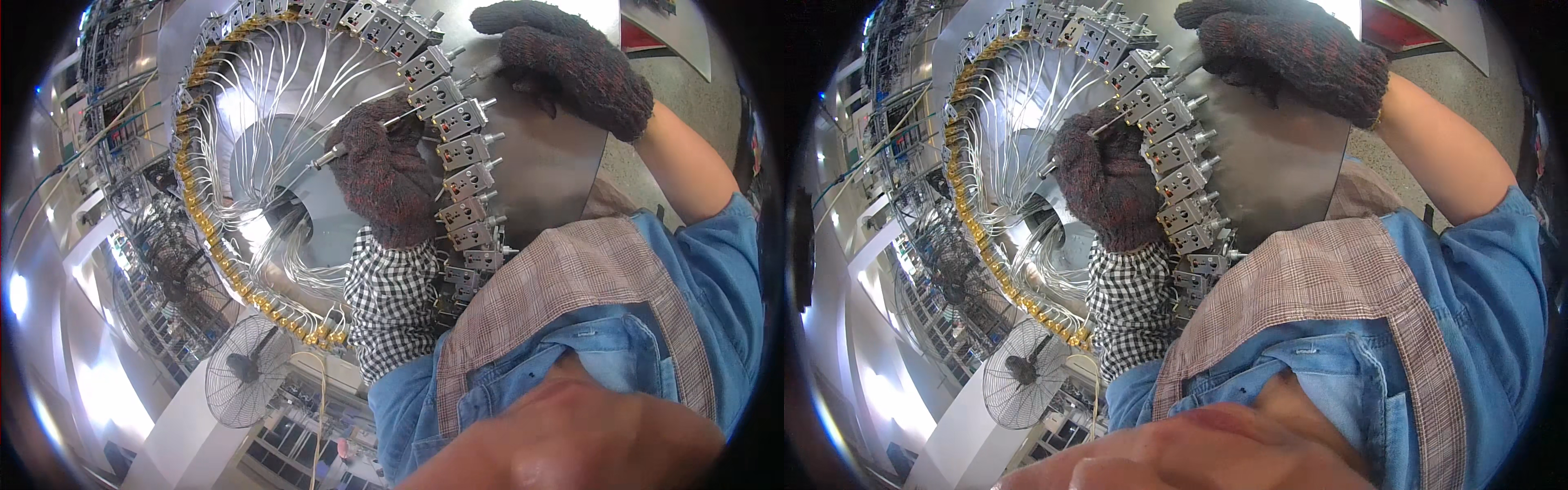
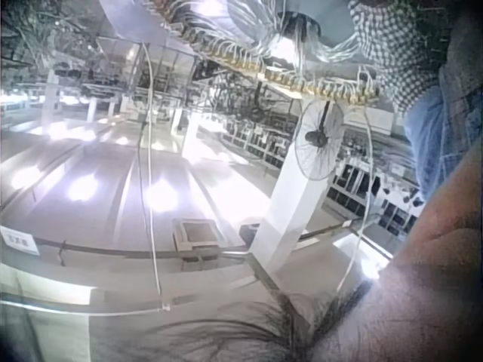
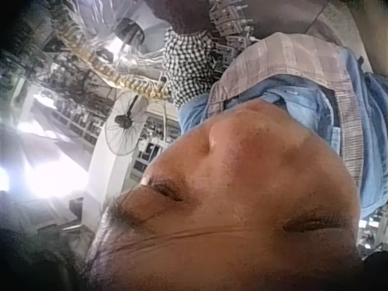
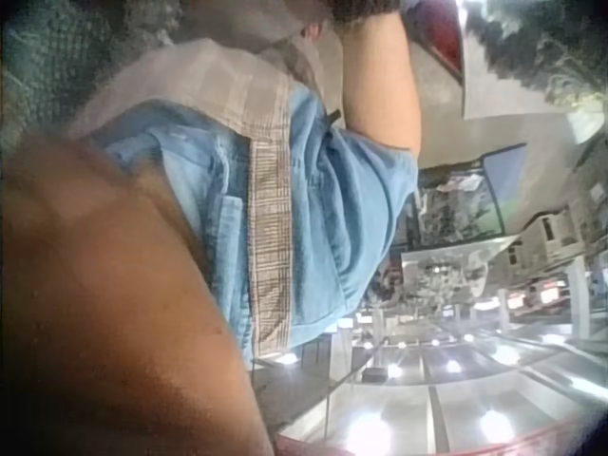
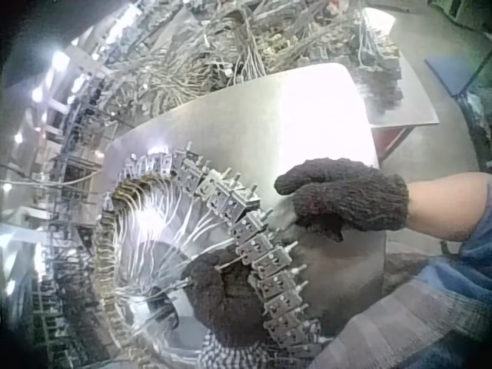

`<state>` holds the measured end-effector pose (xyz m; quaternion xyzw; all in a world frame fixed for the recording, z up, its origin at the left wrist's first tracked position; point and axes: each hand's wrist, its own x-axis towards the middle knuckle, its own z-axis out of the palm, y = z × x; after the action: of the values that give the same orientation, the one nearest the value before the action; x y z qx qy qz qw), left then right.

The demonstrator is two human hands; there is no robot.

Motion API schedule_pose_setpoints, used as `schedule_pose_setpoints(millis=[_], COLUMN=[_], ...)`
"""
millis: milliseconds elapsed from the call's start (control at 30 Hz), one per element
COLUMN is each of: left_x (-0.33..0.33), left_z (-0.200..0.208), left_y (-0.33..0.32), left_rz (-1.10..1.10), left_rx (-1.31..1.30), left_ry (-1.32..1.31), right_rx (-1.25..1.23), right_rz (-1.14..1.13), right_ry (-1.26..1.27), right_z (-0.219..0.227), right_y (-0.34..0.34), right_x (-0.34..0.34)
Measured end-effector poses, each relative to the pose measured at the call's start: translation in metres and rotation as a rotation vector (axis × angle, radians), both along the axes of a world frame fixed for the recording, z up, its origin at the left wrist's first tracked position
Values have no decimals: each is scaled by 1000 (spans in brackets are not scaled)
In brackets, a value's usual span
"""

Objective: The recorder is wiring a large circular electronic component at a manual assembly station on a production floor.

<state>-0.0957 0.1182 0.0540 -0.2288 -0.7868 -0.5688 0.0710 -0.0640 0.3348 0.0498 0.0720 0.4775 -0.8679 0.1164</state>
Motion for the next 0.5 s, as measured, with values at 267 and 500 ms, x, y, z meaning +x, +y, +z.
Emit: schedule_pose_setpoints(millis=[267, 500], left_x=[11, 27], left_z=[5, 8], left_y=[-2, -1], left_rz=[21, 7], left_rx=[757, 723], left_ry=[-613, -634], right_rx=[223, 330], right_rz=[-158, -162], right_ry=[-133, -154], right_z=[15, 15], right_y=[-2, -4], right_x=[25, 35])
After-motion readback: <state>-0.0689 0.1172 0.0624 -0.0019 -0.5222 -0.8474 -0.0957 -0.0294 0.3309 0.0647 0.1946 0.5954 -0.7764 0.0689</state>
